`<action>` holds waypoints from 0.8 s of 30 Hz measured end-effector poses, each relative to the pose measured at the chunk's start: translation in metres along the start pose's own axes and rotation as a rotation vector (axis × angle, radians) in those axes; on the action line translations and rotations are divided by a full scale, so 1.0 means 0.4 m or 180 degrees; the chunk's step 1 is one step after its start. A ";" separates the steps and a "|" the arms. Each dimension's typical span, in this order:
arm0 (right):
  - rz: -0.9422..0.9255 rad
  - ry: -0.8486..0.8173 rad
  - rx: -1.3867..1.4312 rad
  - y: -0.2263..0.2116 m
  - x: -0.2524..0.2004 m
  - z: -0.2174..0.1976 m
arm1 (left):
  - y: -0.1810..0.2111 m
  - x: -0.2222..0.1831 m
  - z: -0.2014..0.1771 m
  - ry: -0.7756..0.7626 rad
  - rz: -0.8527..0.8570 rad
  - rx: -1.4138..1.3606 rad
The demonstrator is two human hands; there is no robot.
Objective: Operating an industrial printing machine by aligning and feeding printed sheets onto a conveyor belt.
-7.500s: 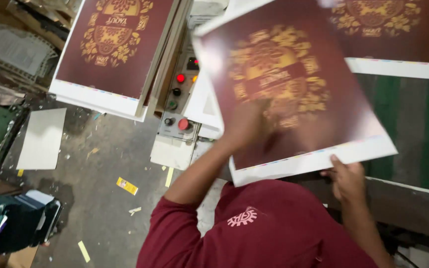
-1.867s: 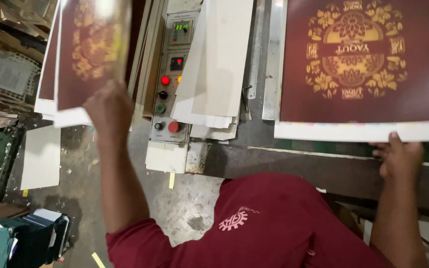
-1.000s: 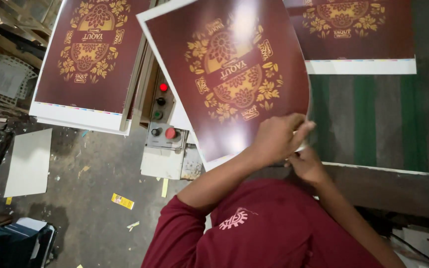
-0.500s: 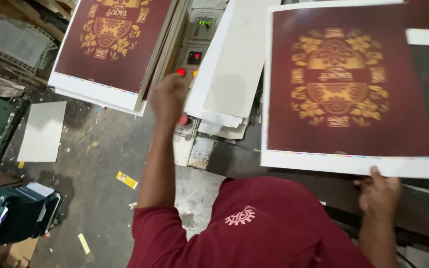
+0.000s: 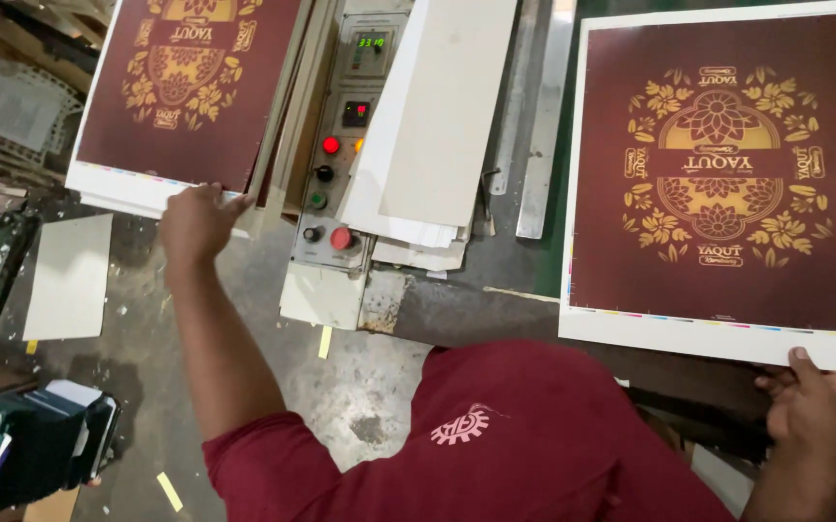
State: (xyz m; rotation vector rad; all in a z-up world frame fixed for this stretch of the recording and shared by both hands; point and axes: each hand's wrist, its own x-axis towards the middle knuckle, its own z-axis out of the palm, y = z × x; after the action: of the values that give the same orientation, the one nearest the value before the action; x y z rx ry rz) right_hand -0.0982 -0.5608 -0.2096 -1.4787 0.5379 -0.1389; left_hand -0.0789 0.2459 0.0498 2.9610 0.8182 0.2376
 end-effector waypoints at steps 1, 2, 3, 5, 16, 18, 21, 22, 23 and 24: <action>-0.0001 0.0025 0.0006 0.002 -0.002 -0.004 | 0.003 0.001 -0.018 -0.0003 0.0025 -0.0005; -0.0068 -0.0082 0.0193 0.007 -0.006 -0.005 | 0.004 0.004 -0.039 -0.0029 -0.0021 -0.0053; -0.0136 -0.0189 0.0381 0.012 -0.008 -0.006 | 0.006 0.006 -0.060 -0.0055 -0.0066 -0.0101; -0.0191 -0.0131 0.0270 0.023 -0.021 0.006 | -0.001 0.008 -0.076 0.0260 0.0071 0.0206; -0.0158 -0.0441 0.0367 -0.033 0.058 0.188 | 0.296 -0.125 -0.121 0.1519 0.1412 -0.0058; -0.0263 -0.0519 0.0123 -0.051 0.108 0.227 | 0.364 -0.159 -0.104 0.1256 0.1426 -0.0606; -0.0294 -0.0706 0.0232 -0.051 0.222 0.268 | 0.430 -0.194 -0.102 0.0936 0.1486 -0.0895; -0.0312 -0.0709 0.0231 -0.066 0.249 0.287 | 0.445 -0.200 -0.095 0.0950 0.1482 -0.0906; -0.0275 -0.0709 0.0283 -0.081 0.276 0.306 | 0.459 -0.205 -0.088 0.0791 0.1516 -0.1031; -0.0239 -0.0717 0.0339 -0.097 0.305 0.329 | 0.473 -0.210 -0.083 0.0637 0.1545 -0.1150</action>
State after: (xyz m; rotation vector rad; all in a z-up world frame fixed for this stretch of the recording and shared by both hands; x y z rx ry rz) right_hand 0.0734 -0.4957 -0.2036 -1.3898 0.2887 -0.0576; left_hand -0.0600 0.0410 0.0900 2.7581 0.0348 0.6363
